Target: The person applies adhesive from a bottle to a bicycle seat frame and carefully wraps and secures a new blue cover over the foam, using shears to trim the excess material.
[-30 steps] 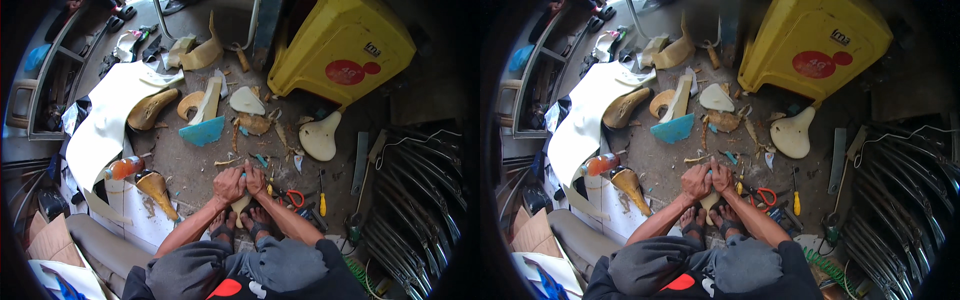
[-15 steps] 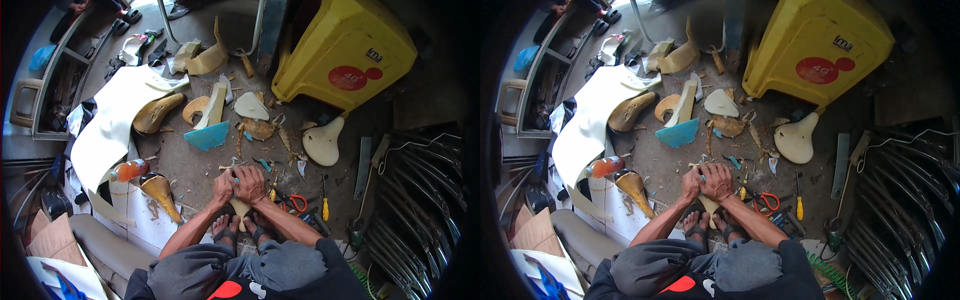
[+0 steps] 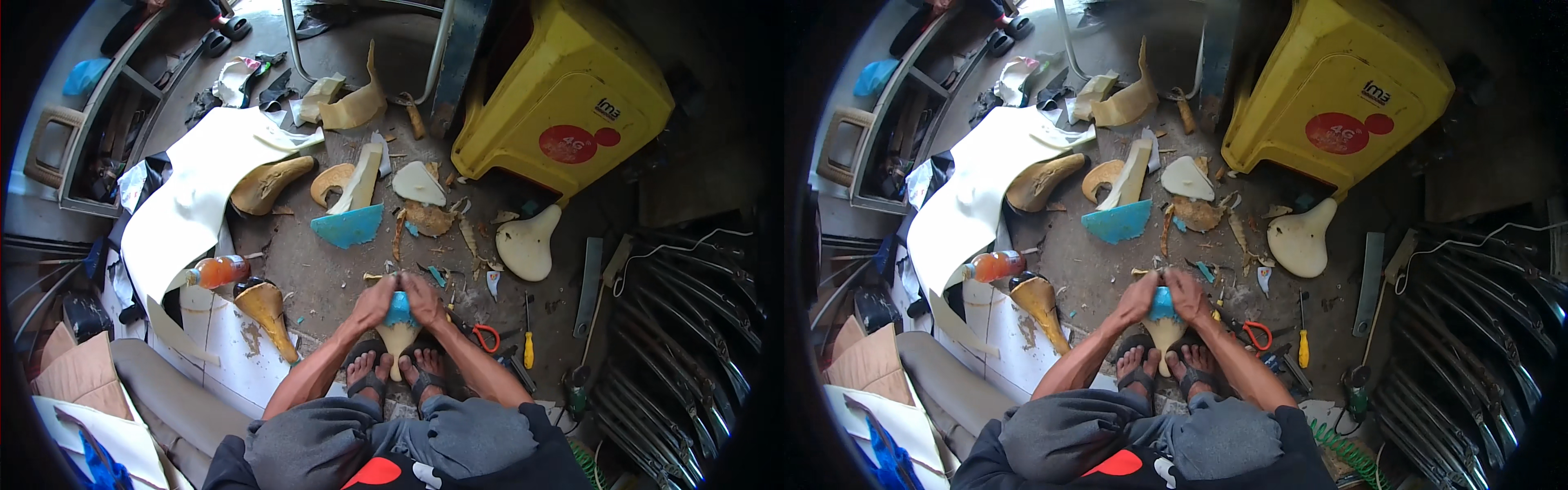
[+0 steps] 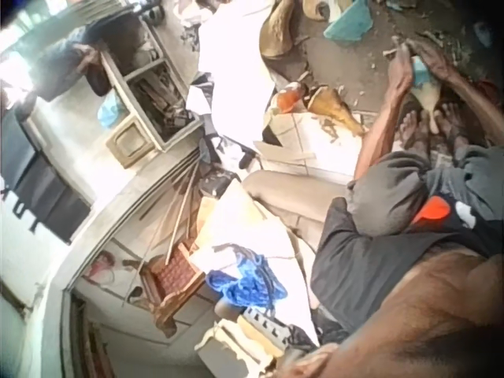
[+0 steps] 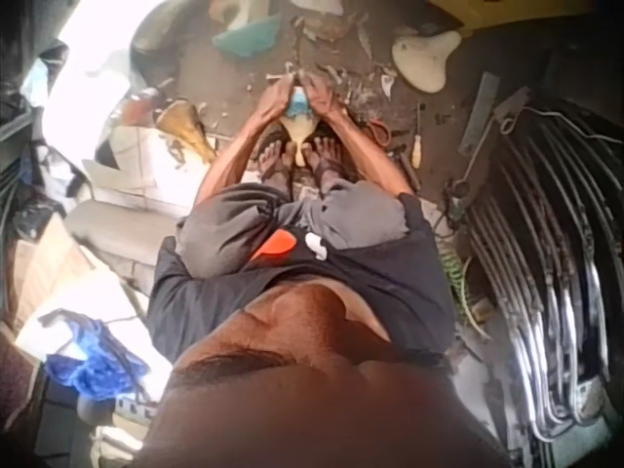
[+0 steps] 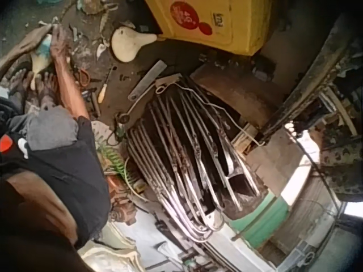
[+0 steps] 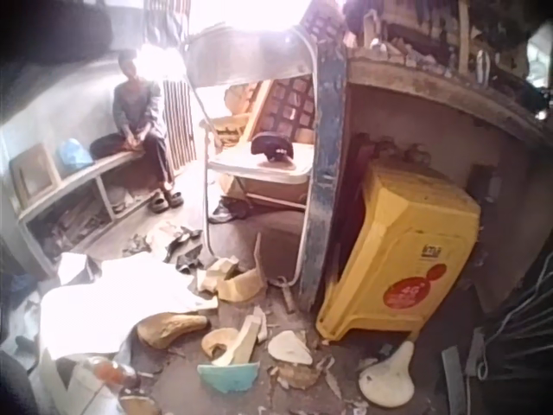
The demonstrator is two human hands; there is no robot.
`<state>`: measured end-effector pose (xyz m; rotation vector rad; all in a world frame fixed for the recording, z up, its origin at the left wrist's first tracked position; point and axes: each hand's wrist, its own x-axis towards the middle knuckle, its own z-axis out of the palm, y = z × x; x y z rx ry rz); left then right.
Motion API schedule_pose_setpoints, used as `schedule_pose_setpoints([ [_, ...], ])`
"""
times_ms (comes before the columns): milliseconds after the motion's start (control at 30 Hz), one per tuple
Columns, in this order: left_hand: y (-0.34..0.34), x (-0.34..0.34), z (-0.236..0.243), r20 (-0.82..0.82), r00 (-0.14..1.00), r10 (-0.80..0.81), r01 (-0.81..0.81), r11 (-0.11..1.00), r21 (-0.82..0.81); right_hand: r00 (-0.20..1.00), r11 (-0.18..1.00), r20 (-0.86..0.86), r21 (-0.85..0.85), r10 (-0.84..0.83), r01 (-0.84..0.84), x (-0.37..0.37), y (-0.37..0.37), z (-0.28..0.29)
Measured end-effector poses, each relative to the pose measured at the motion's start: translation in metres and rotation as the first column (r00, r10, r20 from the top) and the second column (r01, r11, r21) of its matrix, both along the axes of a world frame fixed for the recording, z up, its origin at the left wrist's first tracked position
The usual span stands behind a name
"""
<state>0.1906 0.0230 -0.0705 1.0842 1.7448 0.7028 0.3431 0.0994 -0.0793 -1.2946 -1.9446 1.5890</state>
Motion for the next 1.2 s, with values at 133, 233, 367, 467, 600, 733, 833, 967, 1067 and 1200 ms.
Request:
schedule_pose_setpoints([
  [133,-0.018,-0.032,0.004,-0.182,0.969,-0.169,0.187,0.978,0.090,0.989,0.971,0.014,-0.189,0.149,-0.144,-0.035,-0.001,0.053],
  [233,0.010,-0.015,0.017,0.023,0.990,-0.139,0.139,0.990,0.029,0.992,0.952,0.003,-0.281,0.129,-0.123,-0.007,0.016,0.000],
  [367,0.009,-0.023,0.037,0.049,0.988,-0.146,0.150,0.982,-0.115,0.963,0.839,-0.125,-0.526,-0.239,0.140,0.001,0.013,0.004],
  [467,0.023,-0.015,0.073,-0.043,0.987,-0.152,0.147,0.985,-0.091,0.880,0.812,-0.163,-0.488,-0.446,0.321,0.029,0.021,0.029],
  [600,0.039,0.008,0.077,-0.213,0.927,-0.309,0.310,0.950,-0.029,0.836,0.714,-0.066,-0.559,-0.545,0.421,0.056,0.031,0.044],
  [733,0.030,-0.001,0.064,-0.356,0.859,-0.367,0.350,0.930,-0.113,0.847,0.754,-0.086,-0.509,-0.525,0.415,0.061,0.020,0.068],
  [833,0.020,-0.033,0.069,-0.336,0.941,-0.048,0.013,0.994,-0.107,0.895,0.840,-0.101,-0.405,-0.434,0.361,0.059,0.013,0.067],
  [967,0.015,-0.061,0.093,0.380,0.712,0.590,-0.592,0.796,-0.126,0.971,0.966,-0.027,-0.111,-0.237,0.232,0.063,0.017,0.052],
  [1067,0.008,-0.059,0.103,0.778,0.216,0.589,-0.712,0.640,-0.287,0.979,0.972,-0.072,-0.156,-0.190,0.177,0.047,0.025,0.078],
  [1200,-0.008,-0.055,0.080,0.895,-0.056,0.442,-0.627,0.682,-0.376,0.922,0.889,-0.279,-0.440,-0.269,0.127,0.013,0.024,0.108],
])
